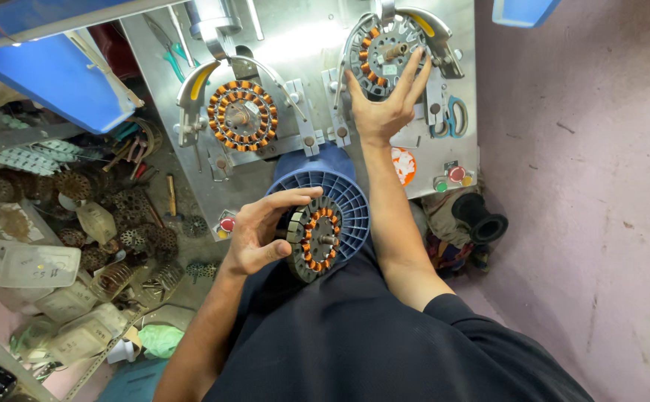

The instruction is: The person uses a screwdriver to adjust and secure components on a motor stator mounted on a workbench. They repeatedly insert small white insulating pieces into slots between copper windings, then tighten or align parts with the screwdriver. The person also briefly picks up a small white object from the floor and places it on the workbench.

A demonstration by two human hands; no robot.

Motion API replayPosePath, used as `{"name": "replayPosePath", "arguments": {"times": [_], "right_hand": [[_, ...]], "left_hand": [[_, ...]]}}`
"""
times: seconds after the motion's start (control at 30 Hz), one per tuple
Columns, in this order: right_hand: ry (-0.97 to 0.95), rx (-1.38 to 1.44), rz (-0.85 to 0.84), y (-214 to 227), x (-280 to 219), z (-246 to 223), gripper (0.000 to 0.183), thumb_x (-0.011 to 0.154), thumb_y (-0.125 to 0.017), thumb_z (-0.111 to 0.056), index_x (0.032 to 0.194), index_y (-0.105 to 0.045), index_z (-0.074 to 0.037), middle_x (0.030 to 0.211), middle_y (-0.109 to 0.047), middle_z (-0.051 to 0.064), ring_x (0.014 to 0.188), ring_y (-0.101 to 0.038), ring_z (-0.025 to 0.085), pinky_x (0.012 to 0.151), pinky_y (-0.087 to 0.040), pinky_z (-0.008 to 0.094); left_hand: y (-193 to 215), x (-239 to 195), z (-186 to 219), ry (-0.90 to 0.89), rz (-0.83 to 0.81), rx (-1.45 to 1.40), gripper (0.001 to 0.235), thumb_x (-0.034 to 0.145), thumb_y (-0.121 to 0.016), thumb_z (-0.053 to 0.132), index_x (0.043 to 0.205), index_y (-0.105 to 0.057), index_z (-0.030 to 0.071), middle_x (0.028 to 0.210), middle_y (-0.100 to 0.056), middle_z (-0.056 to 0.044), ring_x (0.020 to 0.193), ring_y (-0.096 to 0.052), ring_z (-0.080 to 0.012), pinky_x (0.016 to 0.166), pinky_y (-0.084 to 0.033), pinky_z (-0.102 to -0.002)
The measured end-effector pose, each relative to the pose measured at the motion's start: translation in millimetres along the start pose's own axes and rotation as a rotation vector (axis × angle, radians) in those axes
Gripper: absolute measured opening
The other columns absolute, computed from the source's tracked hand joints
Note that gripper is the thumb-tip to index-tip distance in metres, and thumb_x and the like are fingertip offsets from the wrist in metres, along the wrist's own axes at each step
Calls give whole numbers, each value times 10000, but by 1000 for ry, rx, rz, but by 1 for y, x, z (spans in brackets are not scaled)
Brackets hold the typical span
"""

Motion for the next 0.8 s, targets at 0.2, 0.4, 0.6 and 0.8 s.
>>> {"name": "replayPosePath", "arguments": {"times": [0.2, 0.4, 0.6, 0.8], "right_hand": [[-4, 6, -156, 15, 11, -6, 1107, 743, -1028, -357, 1558, -360, -18, 1547, -422, 267, 1366, -552, 438, 1090, -537, 428], [-242, -121, -434, 117, -17, 91, 142, 887, -750, -148, 946, -718, -23, 876, -750, 163, 792, -740, 314, 711, -550, 406], [-414, -378, -623, 171, -79, 196, 218, 819, -801, -240, 912, -742, -52, 827, -753, 174, 801, -742, 355, 773, -572, 438], [-414, -504, -611, 161, -67, 204, 226, 791, -863, -244, 878, -771, -57, 862, -758, 170, 844, -710, 358, 764, -550, 450]], "left_hand": [[-2, -6, -2, -30, -14, 3, 722, 953, -785, 412, 1400, -528, -94, 1496, -546, -295, 1396, -576, -318, 1202, -483, -436], [-5, 0, 8, -60, -23, 41, 718, 967, -765, 430, 1405, -537, -90, 1496, -553, -294, 1434, -542, -328, 1251, -412, -437], [-1, -12, 4, -92, -34, 84, 711, 951, -771, 431, 1411, -559, -68, 1502, -566, -266, 1455, -534, -319, 1270, -396, -443], [-1, -10, 3, -105, -53, 77, 722, 947, -774, 446, 1427, -543, -40, 1521, -548, -246, 1457, -521, -318, 1265, -389, -443]]}}
Point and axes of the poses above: each hand's wrist, its own x-axis towards the middle knuckle, its own y-axis out of the back of the hand, z = x × y, the point moved 7 cm from there along x, towards the middle knuckle
